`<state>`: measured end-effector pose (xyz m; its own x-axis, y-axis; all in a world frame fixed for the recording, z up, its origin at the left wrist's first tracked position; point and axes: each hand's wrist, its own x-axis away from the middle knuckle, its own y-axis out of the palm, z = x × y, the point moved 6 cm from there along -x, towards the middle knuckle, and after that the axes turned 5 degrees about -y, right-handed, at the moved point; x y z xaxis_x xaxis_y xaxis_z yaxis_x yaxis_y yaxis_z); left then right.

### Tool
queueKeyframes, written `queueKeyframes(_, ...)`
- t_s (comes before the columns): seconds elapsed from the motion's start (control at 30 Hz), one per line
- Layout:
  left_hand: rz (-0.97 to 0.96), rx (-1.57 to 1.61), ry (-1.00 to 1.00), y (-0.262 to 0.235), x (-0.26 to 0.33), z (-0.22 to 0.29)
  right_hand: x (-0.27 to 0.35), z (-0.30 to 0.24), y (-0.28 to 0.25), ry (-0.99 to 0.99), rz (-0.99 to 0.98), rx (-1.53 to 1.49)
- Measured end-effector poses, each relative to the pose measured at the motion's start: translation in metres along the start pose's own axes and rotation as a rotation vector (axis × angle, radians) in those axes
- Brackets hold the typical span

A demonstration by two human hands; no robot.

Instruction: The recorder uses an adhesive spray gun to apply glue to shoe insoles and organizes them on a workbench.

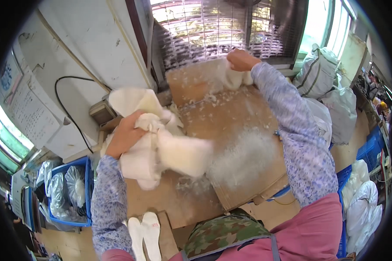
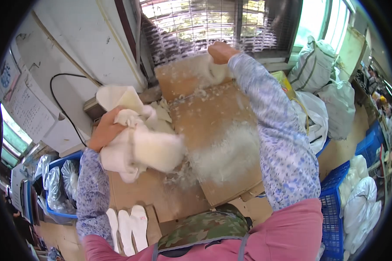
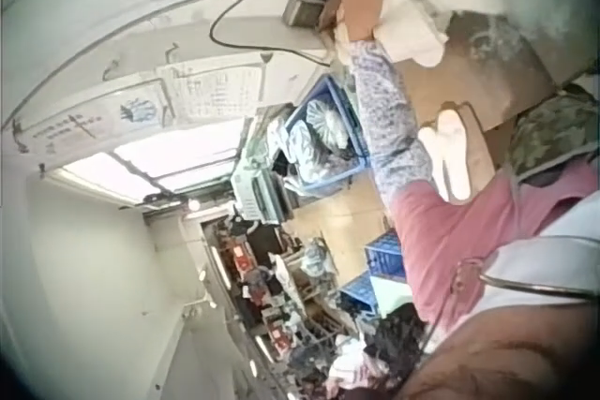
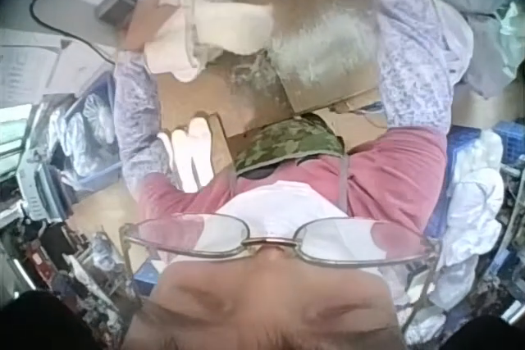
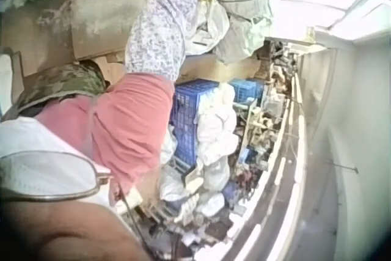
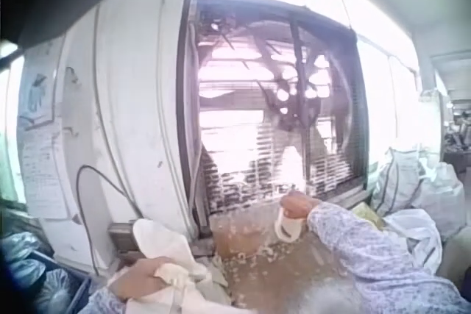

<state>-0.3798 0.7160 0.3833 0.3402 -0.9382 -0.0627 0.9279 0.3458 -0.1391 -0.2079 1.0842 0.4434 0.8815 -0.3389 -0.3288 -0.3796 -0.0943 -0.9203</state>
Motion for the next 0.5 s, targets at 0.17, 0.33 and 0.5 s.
queueKeyframes(0.17, -0.009, -0.53, 0.172, -0.01, -0.061, 0.022, 0.031, 0.017, -0.004, 0.028, 0.2, -0.625)
queueKeyframes(0.33, -0.028, -0.588, 0.208, 0.015, -0.117, 0.035, 0.057, 0.043, -0.006, -0.161, 0.084, 0.156)
queueKeyframes(0.5, 0.061, -0.404, 0.128, 0.042, -0.162, 0.048, 0.076, 0.074, -0.019, 0.085, 0.092, -0.565)
